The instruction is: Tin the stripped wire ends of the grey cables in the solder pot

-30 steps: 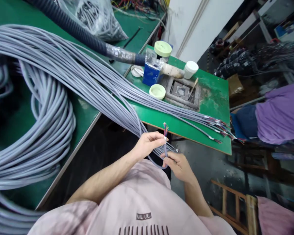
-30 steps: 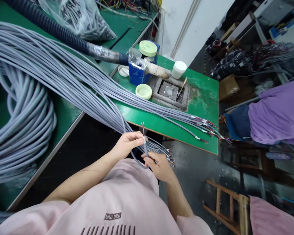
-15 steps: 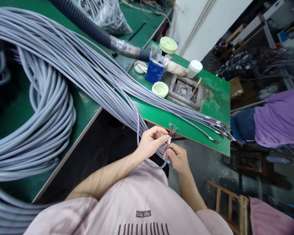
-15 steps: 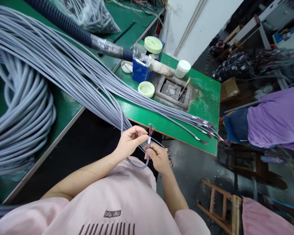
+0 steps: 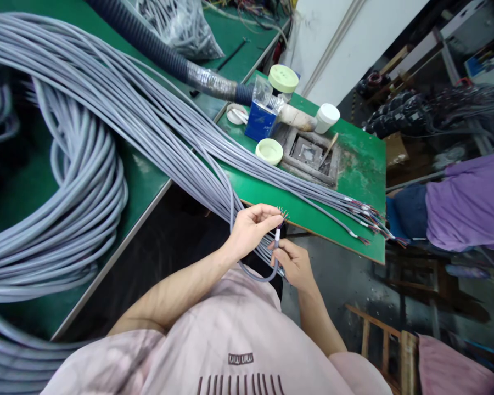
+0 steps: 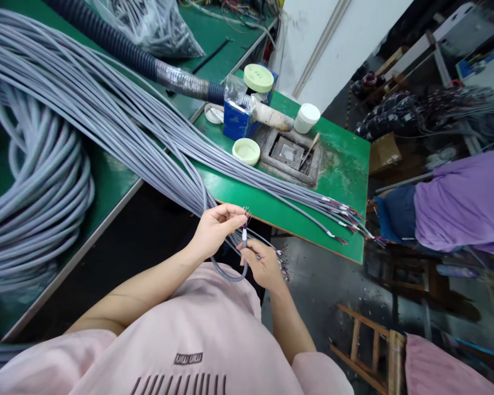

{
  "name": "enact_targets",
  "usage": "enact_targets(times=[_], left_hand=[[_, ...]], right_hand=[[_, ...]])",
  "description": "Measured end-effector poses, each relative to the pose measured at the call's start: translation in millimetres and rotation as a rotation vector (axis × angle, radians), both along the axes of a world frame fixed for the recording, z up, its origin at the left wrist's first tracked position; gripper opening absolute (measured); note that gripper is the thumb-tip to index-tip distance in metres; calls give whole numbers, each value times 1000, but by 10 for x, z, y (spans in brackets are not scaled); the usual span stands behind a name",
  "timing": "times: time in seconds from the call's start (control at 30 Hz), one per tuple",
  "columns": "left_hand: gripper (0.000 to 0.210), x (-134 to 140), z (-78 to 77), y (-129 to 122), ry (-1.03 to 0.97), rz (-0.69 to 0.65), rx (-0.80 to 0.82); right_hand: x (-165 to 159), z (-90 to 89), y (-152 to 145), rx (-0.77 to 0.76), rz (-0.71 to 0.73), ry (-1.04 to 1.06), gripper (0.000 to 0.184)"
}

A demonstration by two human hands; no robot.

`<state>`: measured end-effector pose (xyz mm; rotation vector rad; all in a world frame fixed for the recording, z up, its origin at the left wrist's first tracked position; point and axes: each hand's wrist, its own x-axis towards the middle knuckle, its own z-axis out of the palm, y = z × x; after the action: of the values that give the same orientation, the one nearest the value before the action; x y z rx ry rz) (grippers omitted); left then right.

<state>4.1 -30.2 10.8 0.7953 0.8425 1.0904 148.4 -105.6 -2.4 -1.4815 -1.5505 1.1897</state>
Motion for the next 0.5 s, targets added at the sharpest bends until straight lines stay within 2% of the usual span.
enact_targets(times=[0.07, 0.17, 0.27, 0.5], left_hand=[[25, -2, -14, -20, -5, 28, 37], [18, 1, -52, -75, 41, 108, 189], [14, 2, -82, -111, 122, 115, 304], [15, -1, -51, -48, 200, 111, 293]], right_hand=[[-2, 6, 5, 2, -10, 16, 25], [-11, 12, 15, 3, -20, 27, 24], [-30, 24, 31, 20, -9, 1, 20], [-76, 88, 67, 48, 4, -67, 17]])
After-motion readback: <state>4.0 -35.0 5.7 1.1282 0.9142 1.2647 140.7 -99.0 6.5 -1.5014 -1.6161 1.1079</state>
